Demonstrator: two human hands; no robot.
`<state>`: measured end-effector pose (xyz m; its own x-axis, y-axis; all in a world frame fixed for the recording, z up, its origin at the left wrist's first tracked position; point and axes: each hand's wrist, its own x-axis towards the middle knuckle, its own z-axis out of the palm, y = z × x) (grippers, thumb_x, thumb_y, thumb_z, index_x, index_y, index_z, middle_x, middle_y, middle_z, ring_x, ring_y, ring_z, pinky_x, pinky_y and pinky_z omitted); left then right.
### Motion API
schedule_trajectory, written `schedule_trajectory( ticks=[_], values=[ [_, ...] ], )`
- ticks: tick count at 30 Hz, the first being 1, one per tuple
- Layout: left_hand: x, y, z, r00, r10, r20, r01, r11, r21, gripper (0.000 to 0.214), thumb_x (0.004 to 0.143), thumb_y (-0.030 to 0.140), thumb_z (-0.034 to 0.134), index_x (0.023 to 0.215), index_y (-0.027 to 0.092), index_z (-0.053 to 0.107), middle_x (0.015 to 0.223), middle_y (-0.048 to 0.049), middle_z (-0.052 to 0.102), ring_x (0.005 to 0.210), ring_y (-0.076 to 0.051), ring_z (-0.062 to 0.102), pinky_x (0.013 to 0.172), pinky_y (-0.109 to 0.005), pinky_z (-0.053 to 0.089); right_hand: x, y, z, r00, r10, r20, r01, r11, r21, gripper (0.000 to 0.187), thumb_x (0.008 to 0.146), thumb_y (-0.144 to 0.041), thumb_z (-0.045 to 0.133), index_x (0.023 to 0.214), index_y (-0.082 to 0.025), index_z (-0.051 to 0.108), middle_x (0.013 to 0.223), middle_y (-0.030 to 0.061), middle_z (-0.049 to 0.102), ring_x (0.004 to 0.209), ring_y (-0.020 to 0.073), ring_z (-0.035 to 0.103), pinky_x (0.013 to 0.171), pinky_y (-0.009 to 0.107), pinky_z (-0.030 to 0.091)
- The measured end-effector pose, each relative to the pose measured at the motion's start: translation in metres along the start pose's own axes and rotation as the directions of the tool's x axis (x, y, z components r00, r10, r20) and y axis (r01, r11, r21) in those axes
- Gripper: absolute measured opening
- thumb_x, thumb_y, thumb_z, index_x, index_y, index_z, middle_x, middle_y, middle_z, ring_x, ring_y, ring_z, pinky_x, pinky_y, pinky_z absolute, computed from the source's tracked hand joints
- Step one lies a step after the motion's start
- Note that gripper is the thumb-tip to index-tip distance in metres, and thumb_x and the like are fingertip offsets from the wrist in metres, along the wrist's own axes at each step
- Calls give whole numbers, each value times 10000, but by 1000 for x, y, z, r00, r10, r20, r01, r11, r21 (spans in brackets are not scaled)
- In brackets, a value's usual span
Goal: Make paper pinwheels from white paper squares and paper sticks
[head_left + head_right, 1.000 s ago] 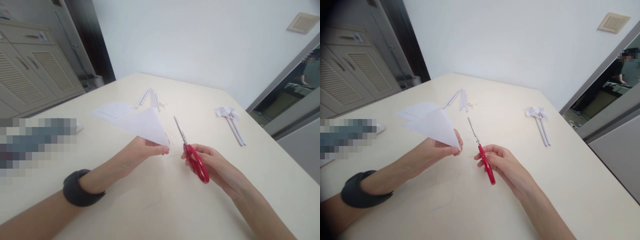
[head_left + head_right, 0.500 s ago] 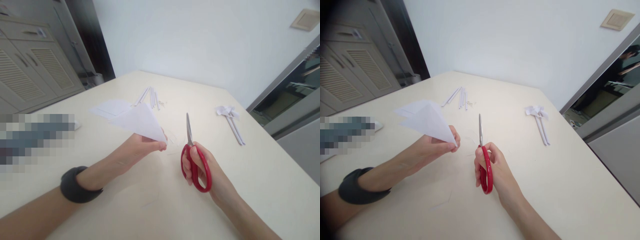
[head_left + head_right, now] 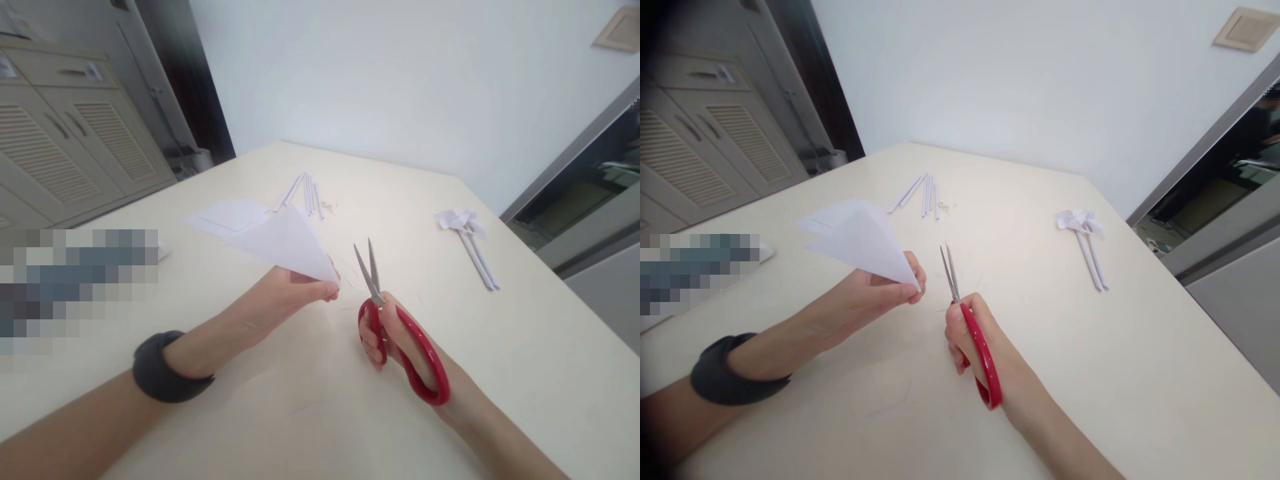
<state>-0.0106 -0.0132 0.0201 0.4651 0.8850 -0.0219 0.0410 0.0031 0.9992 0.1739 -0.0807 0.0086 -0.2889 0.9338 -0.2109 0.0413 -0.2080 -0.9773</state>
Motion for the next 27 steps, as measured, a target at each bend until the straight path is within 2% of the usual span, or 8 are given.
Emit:
schedule_trajectory(
  ticks=[4, 9, 13, 16, 23, 27],
  values=[
    [0, -2, 1, 998, 15, -55, -17, 999, -29, 76, 711, 224, 632, 726, 190, 566, 739, 11, 547, 727, -157, 515, 675, -271, 431, -2, -1, 3, 999, 28, 38, -23, 992, -125, 326, 859, -540, 428, 784, -229, 363, 609, -46, 459, 542, 116, 438, 530, 249, 361],
    [-1, -7, 5, 998, 45, -36, -48, 995, -91, 63, 740, 201, 613, 802, 197, 609, 851, 0, 598, 845, -177, 547, 724, -286, 445, 2, 2, 9, 1000, 22, 22, -17, 974, -227, 357, 854, -559, 421, 746, -225, 358, 602, -49, 468, 533, 106, 429, 540, 248, 361],
    [-2, -9, 7, 998, 23, -62, -30, 993, -114, 129, 743, 209, 616, 871, 196, 620, 992, -24, 624, 938, -207, 558, 788, -320, 453, 1, 2, 12, 999, 49, 11, -46, 974, -221, 367, 844, -576, 422, 752, -224, 372, 593, -49, 464, 529, 105, 413, 522, 247, 344],
    [-3, -9, 6, 998, 5, -60, -12, 993, -119, 175, 743, 221, 621, 917, 202, 613, 1039, -30, 623, 921, -204, 566, 778, -324, 458, 0, 1, 12, 998, 63, 22, -57, 977, -207, 370, 843, -573, 429, 744, -222, 365, 604, -48, 457, 536, 102, 406, 522, 245, 338],
    [-4, -8, 7, 995, -52, -89, 43, 994, -97, 307, 708, 290, 675, 993, 207, 593, 1006, -44, 640, 944, -238, 578, 758, -348, 475, -3, -4, 11, 997, 81, 13, -75, 962, -263, 388, 839, -596, 410, 751, -221, 360, 639, -41, 438, 563, 104, 390, 514, 242, 313],
    [-5, -9, 8, 996, -39, -83, 29, 991, -128, 304, 714, 302, 679, 990, 216, 585, 1016, -32, 643, 951, -234, 585, 785, -357, 473, -3, -4, 10, 997, 77, 13, -70, 952, -298, 407, 835, -607, 406, 729, -221, 332, 630, -46, 401, 561, 102, 353, 511, 243, 291]
  ],
)
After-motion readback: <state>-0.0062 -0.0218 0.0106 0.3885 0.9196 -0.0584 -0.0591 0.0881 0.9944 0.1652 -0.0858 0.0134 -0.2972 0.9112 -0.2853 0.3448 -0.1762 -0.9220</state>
